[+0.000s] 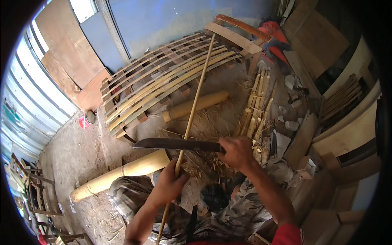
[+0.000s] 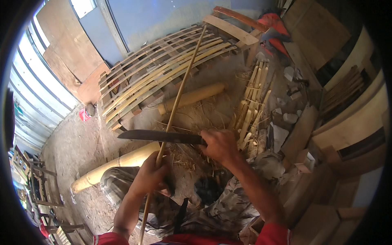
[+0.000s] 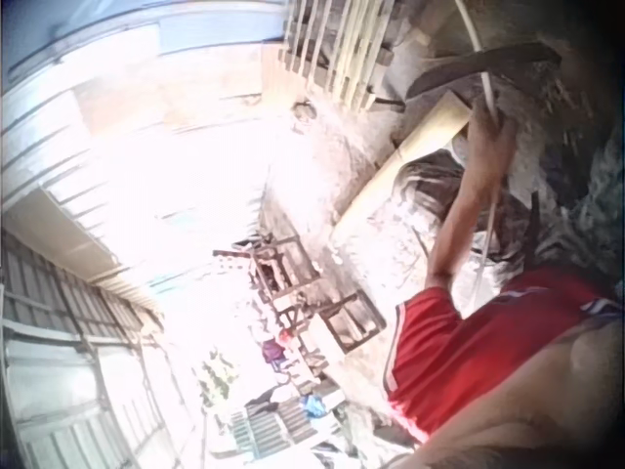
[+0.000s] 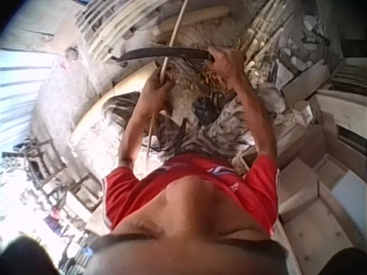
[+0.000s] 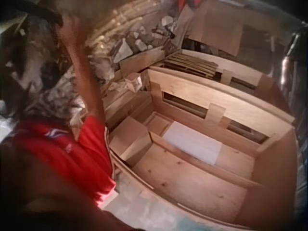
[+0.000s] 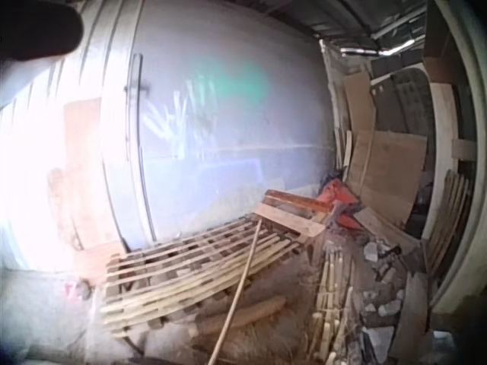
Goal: The person sits on the floor and uses a curved blade to shave and smooth a long bamboo strip. They hold the strip with one hand and repeatedly draw the blade along its length, rotating the strip to work different sides. Bamboo shavings accumulate on the floor.
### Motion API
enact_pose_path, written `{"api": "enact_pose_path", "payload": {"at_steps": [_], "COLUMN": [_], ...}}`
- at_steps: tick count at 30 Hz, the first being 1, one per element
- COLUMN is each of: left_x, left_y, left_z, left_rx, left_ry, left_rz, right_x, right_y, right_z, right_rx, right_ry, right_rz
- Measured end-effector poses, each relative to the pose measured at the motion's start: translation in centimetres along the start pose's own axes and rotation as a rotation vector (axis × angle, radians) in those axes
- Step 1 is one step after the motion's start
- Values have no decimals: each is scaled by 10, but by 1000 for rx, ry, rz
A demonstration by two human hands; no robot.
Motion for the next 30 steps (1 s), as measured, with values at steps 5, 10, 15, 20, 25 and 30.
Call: {"api": "enact_pose_path", "payload": {"at_steps": [5, 10, 15, 20, 25, 30], "left_x": [-15, 1, 1, -2, -1, -16], "left_y": [4, 1, -2, -7, -10, -11], "left_z": [-16, -19, -17, -21, -27, -34], "left_rx": [66, -9, -63, -42, -131, -131], "left_ry": [-250, -174, -205, -292, -164, -112], "left_rz": [-69, -96, -79, -113, -128, -111], "right_x": [-7, -6, 61, 37, 97, 118], "right_y": [-10, -8, 8, -12, -2, -13], "right_z": [2, -2, -18, -12, -28, -31], "right_rx": [-40, -122, -144, -225, -215, -241], "right_ry": [50, 60, -296, 2, -249, -235], "right_rz": [44, 99, 176, 264, 263, 262]}}
Point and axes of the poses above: each hand's wrist, its own z-axis away from the middle knuckle, its own y-axis out of the back of the hand, x = y × z, the point moved 9 cm from there along -z, towards the middle knuckle, and after that the axes turned 3 degrees about y, right-handed, at the moved point
